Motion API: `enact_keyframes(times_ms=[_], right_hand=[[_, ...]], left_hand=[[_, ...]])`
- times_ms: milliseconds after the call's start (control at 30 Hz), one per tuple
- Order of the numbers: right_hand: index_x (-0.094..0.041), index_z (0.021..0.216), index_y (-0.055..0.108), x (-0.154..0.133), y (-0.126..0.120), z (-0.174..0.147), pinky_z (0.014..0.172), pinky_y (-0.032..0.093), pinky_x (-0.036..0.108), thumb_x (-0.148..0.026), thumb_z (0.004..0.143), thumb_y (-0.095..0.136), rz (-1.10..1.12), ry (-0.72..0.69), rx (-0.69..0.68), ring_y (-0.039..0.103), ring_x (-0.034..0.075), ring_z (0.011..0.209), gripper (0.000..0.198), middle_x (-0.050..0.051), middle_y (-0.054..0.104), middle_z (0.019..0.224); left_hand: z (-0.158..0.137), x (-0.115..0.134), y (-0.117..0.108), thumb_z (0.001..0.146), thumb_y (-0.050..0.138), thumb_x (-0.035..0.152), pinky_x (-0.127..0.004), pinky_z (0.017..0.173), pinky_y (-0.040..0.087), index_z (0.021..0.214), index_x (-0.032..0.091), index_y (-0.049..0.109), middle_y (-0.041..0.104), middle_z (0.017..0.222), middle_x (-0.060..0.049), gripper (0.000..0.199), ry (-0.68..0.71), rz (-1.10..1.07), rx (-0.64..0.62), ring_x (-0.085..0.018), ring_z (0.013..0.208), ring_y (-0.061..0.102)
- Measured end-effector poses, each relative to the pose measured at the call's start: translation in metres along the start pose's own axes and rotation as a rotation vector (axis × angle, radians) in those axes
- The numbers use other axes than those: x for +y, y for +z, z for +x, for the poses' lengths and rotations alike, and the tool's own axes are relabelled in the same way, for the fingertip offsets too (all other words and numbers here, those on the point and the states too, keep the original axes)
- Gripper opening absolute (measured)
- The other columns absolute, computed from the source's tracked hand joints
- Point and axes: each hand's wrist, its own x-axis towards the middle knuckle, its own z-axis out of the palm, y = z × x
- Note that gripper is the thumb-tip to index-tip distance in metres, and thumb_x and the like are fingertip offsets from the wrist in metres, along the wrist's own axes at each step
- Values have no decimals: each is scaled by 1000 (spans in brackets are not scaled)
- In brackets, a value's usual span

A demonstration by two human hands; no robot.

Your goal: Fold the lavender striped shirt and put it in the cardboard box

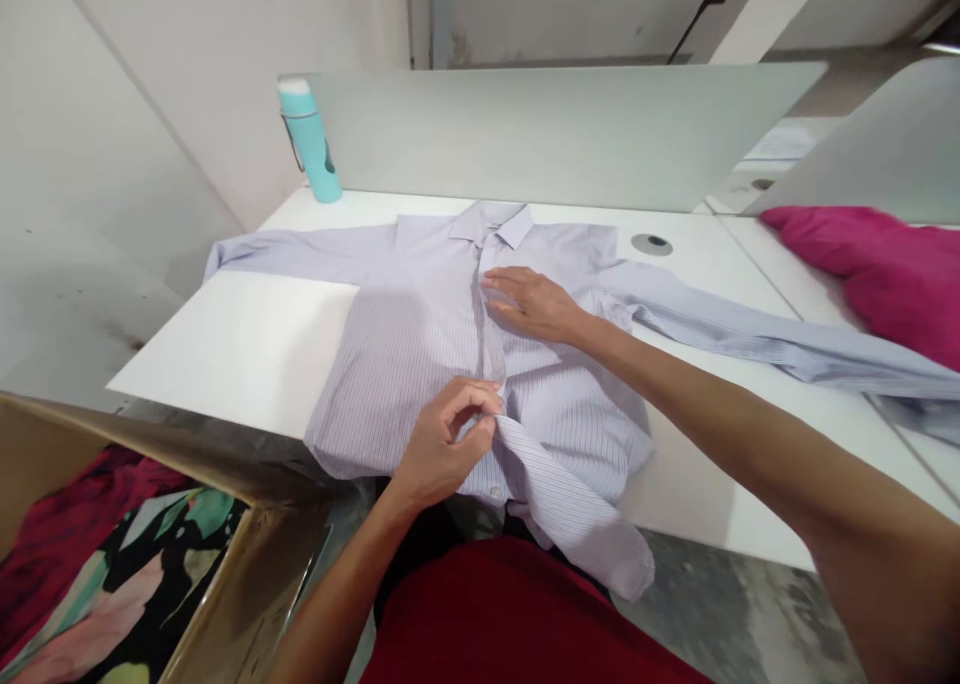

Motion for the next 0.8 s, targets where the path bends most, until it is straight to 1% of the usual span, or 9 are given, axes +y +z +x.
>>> enact_keyframes(times_ms=[133, 233, 300, 367, 433, 500, 567, 700, 800], right_hand=[[-13, 136, 66, -7, 5, 3, 117, 44, 49, -40, 102, 44, 19, -13, -112, 54, 31, 138, 49, 15, 61, 146], [-14, 127, 69, -11, 1, 8, 113, 46, 49, -41, 104, 41, -2, 26, -114, 57, 32, 133, 45, 14, 64, 140], [-16, 119, 70, -14, -3, 11, 110, 46, 49, -41, 104, 41, -25, 53, -117, 58, 33, 130, 41, 13, 67, 135], [-16, 114, 68, -16, -4, 12, 107, 47, 49, -41, 104, 41, -40, 74, -129, 59, 34, 127, 38, 13, 68, 132], [-16, 115, 65, -16, -2, 11, 103, 49, 48, -40, 103, 42, -35, 89, -133, 61, 33, 123, 36, 14, 68, 131], [-17, 119, 62, -14, 2, 8, 101, 50, 47, -39, 103, 43, -15, 87, -115, 62, 32, 121, 34, 15, 66, 134], [-17, 120, 61, -12, 7, 5, 101, 50, 46, -39, 102, 44, 6, 74, -83, 63, 31, 121, 32, 15, 65, 136], [-19, 118, 64, -9, 9, 3, 101, 51, 45, -41, 103, 44, 45, 56, -56, 64, 30, 121, 33, 13, 65, 137], [-20, 114, 69, -4, 1, 10, 100, 52, 45, -40, 101, 47, 59, 94, -41, 65, 29, 118, 33, 12, 67, 136]], left_hand=[[2, 5, 7, 87, 62, 17, -37, 111, 44, 81, 20, 65, 66, 102, -5, 7, -72, -278, 79, -22, 123, 63], [5, 10, 14, 81, 68, 22, -36, 111, 43, 80, 20, 68, 66, 103, -5, 2, -131, -506, 151, -24, 127, 60], [6, 11, 20, 77, 71, 25, -35, 109, 43, 78, 20, 69, 65, 103, -5, 6, -171, -626, 179, -26, 128, 59], [6, 9, 24, 75, 73, 27, -33, 105, 45, 77, 20, 69, 65, 103, -6, 8, -206, -698, 192, -26, 129, 59], [3, 4, 24, 76, 72, 28, -33, 105, 46, 78, 20, 69, 65, 106, -6, 9, -227, -700, 205, -27, 129, 59], [-2, -2, 20, 81, 67, 27, -36, 108, 45, 80, 20, 66, 66, 112, -7, 7, -208, -573, 215, -26, 129, 60], [-7, -6, 13, 87, 60, 24, -40, 111, 45, 85, 20, 65, 66, 119, -8, 7, -126, -281, 202, -25, 127, 61], [-13, -5, 0, 93, 54, 17, -45, 111, 48, 109, 21, 65, 67, 124, -11, 20, 162, 388, 160, -23, 125, 61], [-8, -6, -3, 96, 56, 18, -45, 107, 53, 116, 22, 64, 69, 122, -11, 22, 345, 644, 103, -23, 123, 64]])
